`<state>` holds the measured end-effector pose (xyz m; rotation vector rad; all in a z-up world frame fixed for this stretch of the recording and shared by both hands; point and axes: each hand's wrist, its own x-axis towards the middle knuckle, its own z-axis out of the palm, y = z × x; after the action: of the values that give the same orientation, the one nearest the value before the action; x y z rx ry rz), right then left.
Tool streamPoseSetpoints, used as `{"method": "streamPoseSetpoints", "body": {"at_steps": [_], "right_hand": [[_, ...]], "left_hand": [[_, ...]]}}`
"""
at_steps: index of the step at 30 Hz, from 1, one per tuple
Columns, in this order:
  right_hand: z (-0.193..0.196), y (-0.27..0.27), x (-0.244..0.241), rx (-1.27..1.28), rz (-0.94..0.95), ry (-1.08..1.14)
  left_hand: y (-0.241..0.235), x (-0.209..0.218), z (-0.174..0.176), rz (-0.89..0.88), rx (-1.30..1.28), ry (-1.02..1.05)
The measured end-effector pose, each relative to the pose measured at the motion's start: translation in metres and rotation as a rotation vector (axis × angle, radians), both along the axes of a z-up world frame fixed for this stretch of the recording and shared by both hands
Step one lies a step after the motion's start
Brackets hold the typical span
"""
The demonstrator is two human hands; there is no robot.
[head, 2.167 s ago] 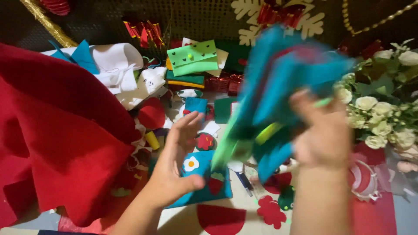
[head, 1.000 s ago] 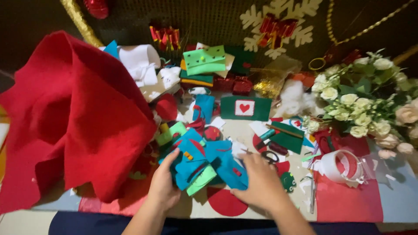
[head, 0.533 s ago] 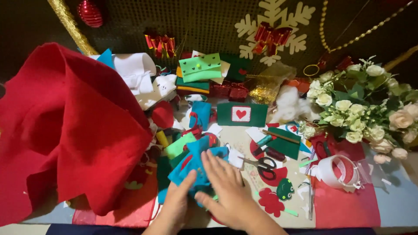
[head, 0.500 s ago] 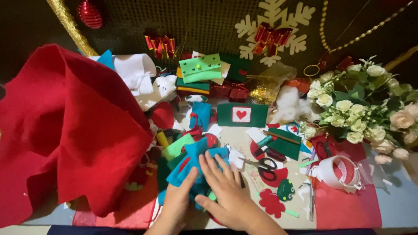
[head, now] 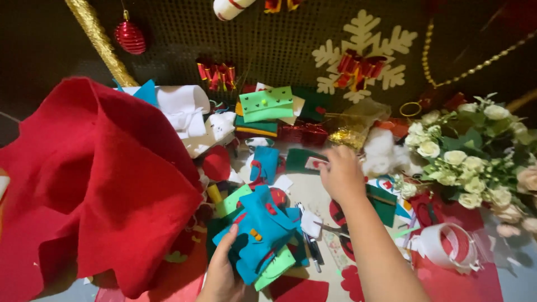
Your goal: Cutting a curved piece of red felt with scissors and then attempting to thread a needle for sewing.
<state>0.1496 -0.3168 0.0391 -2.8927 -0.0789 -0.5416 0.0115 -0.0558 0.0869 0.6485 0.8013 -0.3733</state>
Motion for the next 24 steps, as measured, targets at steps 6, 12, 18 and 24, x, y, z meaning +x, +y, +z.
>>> {"method": "streamPoseSetpoints", "body": {"at_steps": [6,12,18,24], "right_hand": [[0.076,0.036,-0.063,0.767,0.326,-0.059],[0.057,0.102,-0.093,0.658,0.292,0.774],[0.070,0.082,-0.046,0.677,0.330,0.759],[0.064,0.038,0.077,0.330,0.117,-0.119]], "left_hand": [[0.005,0.002,-0.016,0.107,-0.123,0.004],[0.004,-0.005,-0.065,0.048,-0.125,-0.180],[0.006,0.005,-0.048,-0.013,0.075,-0.032],[0.003,0.014,-0.029,-0.171,0.162,0.073]]}}
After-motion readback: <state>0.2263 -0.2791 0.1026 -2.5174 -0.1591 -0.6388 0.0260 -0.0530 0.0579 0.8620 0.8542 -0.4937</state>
